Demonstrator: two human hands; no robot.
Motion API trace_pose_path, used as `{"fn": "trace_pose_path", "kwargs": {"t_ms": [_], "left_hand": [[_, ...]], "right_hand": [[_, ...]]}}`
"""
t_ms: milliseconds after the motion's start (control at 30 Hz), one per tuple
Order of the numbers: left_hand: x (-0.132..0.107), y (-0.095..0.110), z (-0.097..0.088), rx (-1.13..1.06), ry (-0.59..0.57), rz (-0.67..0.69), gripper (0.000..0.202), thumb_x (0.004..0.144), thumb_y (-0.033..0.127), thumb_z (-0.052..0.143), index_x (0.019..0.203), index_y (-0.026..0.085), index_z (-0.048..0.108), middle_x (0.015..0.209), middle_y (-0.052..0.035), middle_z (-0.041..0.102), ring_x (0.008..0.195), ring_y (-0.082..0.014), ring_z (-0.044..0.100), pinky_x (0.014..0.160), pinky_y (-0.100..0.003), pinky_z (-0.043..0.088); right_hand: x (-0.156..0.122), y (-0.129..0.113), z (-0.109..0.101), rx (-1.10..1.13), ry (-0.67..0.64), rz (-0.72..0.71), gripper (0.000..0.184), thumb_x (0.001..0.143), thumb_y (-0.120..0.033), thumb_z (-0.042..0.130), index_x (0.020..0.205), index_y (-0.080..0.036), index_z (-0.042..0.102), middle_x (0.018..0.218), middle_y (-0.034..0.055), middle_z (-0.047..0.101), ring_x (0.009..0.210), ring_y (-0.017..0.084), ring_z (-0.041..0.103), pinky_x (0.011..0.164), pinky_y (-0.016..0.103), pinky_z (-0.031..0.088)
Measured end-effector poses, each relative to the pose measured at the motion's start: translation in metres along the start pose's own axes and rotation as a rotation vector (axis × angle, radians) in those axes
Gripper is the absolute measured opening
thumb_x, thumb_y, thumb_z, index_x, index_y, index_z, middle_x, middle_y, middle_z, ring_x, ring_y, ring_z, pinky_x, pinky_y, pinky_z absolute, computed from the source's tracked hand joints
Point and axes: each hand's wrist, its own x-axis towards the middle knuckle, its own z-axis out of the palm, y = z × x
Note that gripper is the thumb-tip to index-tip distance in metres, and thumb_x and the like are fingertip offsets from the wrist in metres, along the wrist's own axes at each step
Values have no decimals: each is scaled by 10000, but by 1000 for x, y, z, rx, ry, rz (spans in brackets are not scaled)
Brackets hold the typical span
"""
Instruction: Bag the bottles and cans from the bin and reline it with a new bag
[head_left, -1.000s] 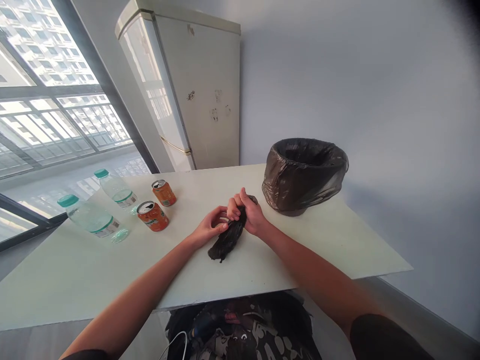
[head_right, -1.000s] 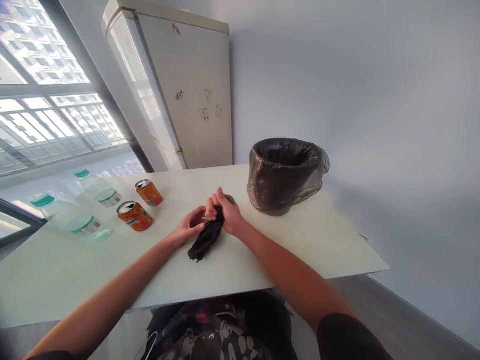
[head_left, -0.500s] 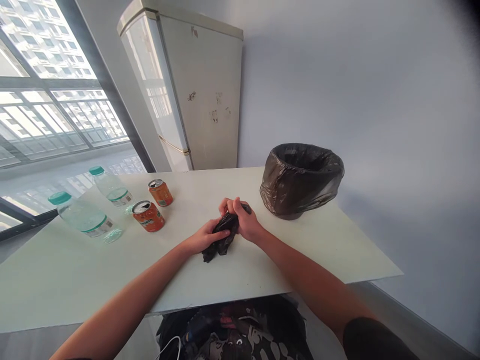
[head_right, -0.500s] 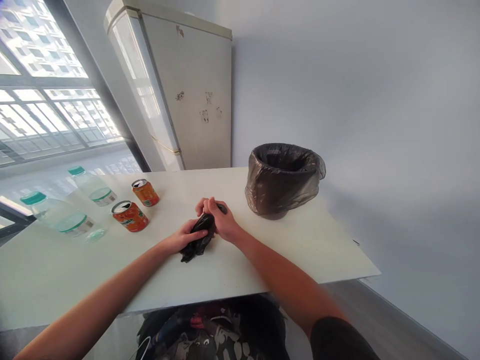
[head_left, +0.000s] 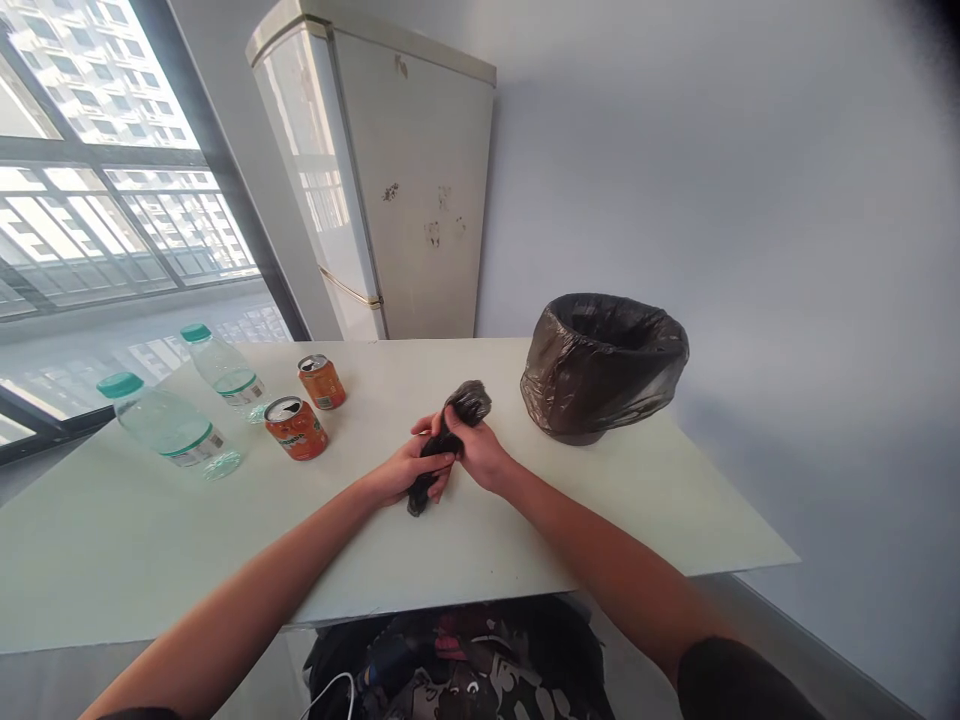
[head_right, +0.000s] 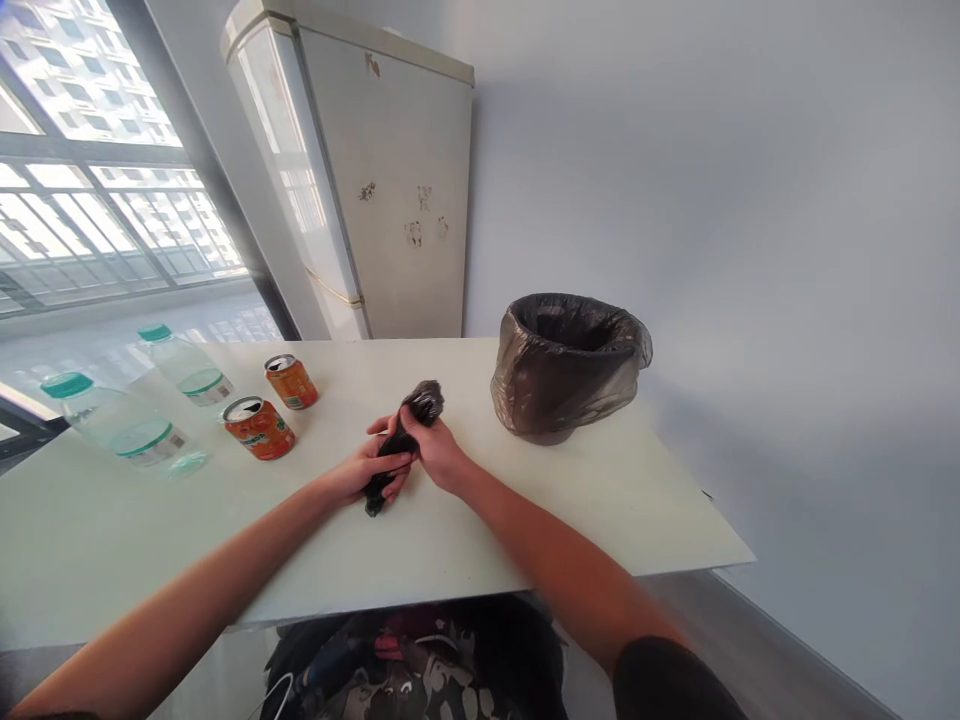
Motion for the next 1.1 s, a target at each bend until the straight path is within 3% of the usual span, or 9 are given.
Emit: {"fn": "trace_pose_path", "kwargs": {"t_ms": [67,167,300,467,567,700,833,933,1100], "left_hand": [[1,0,0,-8,-18,3,423,914,502,796,907,176,526,716,23,576,471,-87,518,442,-245,503],[2,-1,-2,-12,-33,-21,393,958,497,753,921,173,534,729,50,488,451,-35,367,378,-170,297],[1,-3,-4,-20,-89,-69,373,986,497,721,1054,154,590,696,85,337,486,-40,243,411,-164,155],[1,1,-5,-201,-134,-153,505,980,644,651,948,150,554,759,58,338,523,-40,209,423,-168,142],[0,2,-9,-325,-141,-164,665,928,819,580,861,159,524,749,38,392,529,-47,242,423,-168,186],[2,-6,-16,-338,-55,-155,769,860,926,540,802,159,537,666,16,438,523,-72,327,427,-176,231],[2,-14,-20,-290,-41,-136,687,872,812,678,956,132,632,771,-57,593,561,-96,450,421,-175,252],[-2,-12,-22,-245,-53,-145,505,853,565,844,1040,139,646,831,-59,643,594,-101,521,422,-168,293],[-6,-2,-23,-105,-194,-194,378,779,238,830,1103,99,691,1024,-170,749,876,-262,744,601,-300,595]], "right_hand": [[2,-4,0,126,53,-31,554,898,-754,733,806,-227,590,933,45,724,936,218,699,872,359,579],[6,-12,-4,236,72,-49,507,876,-671,813,803,-240,557,670,-58,482,653,147,558,782,330,569],[8,-15,-7,215,78,-62,512,875,-642,828,796,-248,513,617,-102,299,524,108,291,647,290,507],[5,-10,-11,-342,187,-224,373,992,-535,696,835,-244,523,620,-73,421,584,132,404,648,294,437],[2,-9,-16,-791,-21,-391,120,987,-247,639,889,-228,571,822,-18,534,746,152,496,727,295,422],[1,-4,-21,-1179,-202,-448,125,928,-98,619,940,-220,598,987,17,467,853,165,487,763,283,424],[0,0,-19,-1392,-167,-423,140,938,-115,652,1022,-220,612,1087,52,481,929,195,487,798,298,446],[-2,-4,-15,-1620,-183,-510,113,1003,-121,589,1048,-211,639,1182,112,544,1046,257,471,879,374,428],[-4,-12,-12,-1714,-271,-492,204,906,-150,728,1096,-195,666,1228,140,590,1079,289,472,888,405,422]]}}
